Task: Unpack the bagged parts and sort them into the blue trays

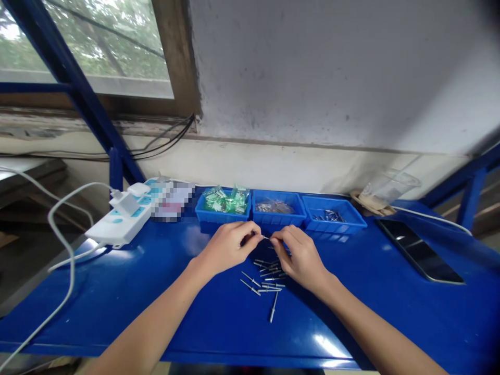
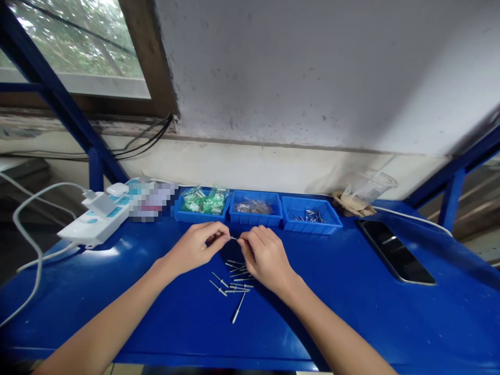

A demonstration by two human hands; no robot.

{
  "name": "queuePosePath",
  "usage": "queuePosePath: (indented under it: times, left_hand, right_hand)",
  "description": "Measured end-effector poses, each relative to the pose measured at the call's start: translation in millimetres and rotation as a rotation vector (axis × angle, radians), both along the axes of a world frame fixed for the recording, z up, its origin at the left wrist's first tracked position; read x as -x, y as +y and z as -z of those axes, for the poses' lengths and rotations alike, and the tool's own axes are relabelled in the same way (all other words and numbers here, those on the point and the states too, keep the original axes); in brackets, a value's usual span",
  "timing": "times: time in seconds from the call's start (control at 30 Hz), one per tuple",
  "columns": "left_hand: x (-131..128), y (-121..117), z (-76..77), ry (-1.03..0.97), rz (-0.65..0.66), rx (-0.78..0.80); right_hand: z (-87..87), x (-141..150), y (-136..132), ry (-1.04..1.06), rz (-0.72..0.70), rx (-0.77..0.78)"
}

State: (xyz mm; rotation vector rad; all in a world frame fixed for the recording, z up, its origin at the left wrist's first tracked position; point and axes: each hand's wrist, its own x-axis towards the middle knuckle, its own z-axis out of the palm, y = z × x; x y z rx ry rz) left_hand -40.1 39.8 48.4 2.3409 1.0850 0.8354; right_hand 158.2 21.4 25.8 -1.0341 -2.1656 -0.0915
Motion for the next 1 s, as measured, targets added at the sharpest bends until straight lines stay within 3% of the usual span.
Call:
queuePosePath:
  times: [0.13,0.3,0.37,0.5,0.6,0.67,0.87,1.0]
  left_hand:
    - [-2.7,-1.7,-2.2,-0.027,-0.027,-0.008]
    - [-1.0,-2.4,-4.9,0.154,0.11,0.082]
    - [0.7,-1.9,-3.7,0.27,0.171,0.113]
    - [3.5,-0.5,3.2,0.402,0.242,0.167]
    - [4.5,-0.5,8.7,0.417,0.225,0.209]
    - [4.2,-0.6,10.9,0.397,0.202,0.213]
    - [-2.3,1.0,9.0,0.296,0.067,0.126]
    - [-8.4,-0.3,6.9,0.188,0.017,0.145]
  right_hand:
    - [-1.2,-0.1,-1.3,0.032,-0.026,-0.025]
    - [-7.7,-14.8,2.0,0.107,-0.014,-0.126]
    - [-12.2,-33.2,7.9,0.162,0.151,-0.198]
    - [-17.0,-79.5,26.7,0.219,0.635,-0.295]
    - [-15.1,-92.4,35.0,0.22,0.751,-0.265]
    - [-13.0,-81.5,32.3,0.225,0.655,-0.194]
    - [-4.8,-16.0,4.0,0.109,0.043,0.122]
    - [1.7,-7.9,0.1,0.074,-0.081,0.178]
